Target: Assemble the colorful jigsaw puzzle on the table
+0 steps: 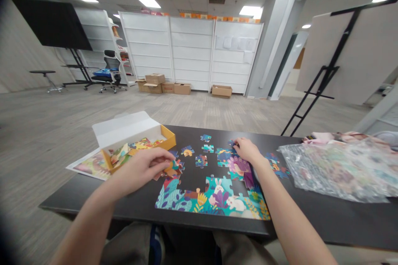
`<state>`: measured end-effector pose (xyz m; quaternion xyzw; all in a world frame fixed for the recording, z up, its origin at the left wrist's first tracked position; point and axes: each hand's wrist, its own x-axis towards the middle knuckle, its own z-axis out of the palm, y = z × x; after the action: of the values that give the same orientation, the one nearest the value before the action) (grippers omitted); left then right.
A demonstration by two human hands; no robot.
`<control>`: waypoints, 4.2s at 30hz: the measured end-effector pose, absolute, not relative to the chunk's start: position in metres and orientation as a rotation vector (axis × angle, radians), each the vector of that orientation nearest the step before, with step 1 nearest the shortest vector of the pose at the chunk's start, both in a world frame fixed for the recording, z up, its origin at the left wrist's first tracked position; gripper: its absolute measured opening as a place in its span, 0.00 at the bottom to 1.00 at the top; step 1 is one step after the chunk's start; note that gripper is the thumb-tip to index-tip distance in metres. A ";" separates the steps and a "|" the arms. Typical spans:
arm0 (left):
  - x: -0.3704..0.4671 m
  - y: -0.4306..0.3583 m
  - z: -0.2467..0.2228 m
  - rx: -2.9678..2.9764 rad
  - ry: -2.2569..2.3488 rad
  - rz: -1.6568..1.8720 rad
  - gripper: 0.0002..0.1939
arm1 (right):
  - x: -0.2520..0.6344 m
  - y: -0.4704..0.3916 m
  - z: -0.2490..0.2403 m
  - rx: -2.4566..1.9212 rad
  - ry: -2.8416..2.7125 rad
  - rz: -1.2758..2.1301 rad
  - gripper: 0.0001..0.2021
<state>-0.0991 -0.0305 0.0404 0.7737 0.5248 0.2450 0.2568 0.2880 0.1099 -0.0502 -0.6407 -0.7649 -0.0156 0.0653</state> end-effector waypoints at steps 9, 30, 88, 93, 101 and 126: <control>-0.039 -0.008 -0.017 2.086 1.114 0.669 0.13 | 0.285 0.108 -0.048 -1.953 -2.320 -0.061 0.13; -0.021 0.003 -0.035 2.117 1.180 0.605 0.11 | 0.284 0.108 -0.049 -1.985 -2.309 -0.037 0.14; -0.067 0.013 -0.008 2.268 1.859 0.408 0.16 | 0.283 0.101 -0.043 -2.163 -2.222 -0.149 0.14; -0.041 0.018 -0.011 2.416 1.594 0.411 0.16 | 0.286 0.100 -0.040 -2.162 -2.199 -0.139 0.13; -0.021 0.027 -0.016 2.461 1.518 0.302 0.16 | 0.284 0.097 -0.035 -2.116 -2.133 -0.115 0.14; -0.028 0.033 -0.024 2.220 1.356 0.558 0.12 | 0.275 0.097 -0.037 -1.991 -2.094 -0.014 0.12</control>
<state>-0.0283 0.0325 -0.0242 0.8105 0.4949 0.2037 0.2382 0.2752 0.0974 -0.0374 -0.6836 -0.7189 -0.0049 0.1255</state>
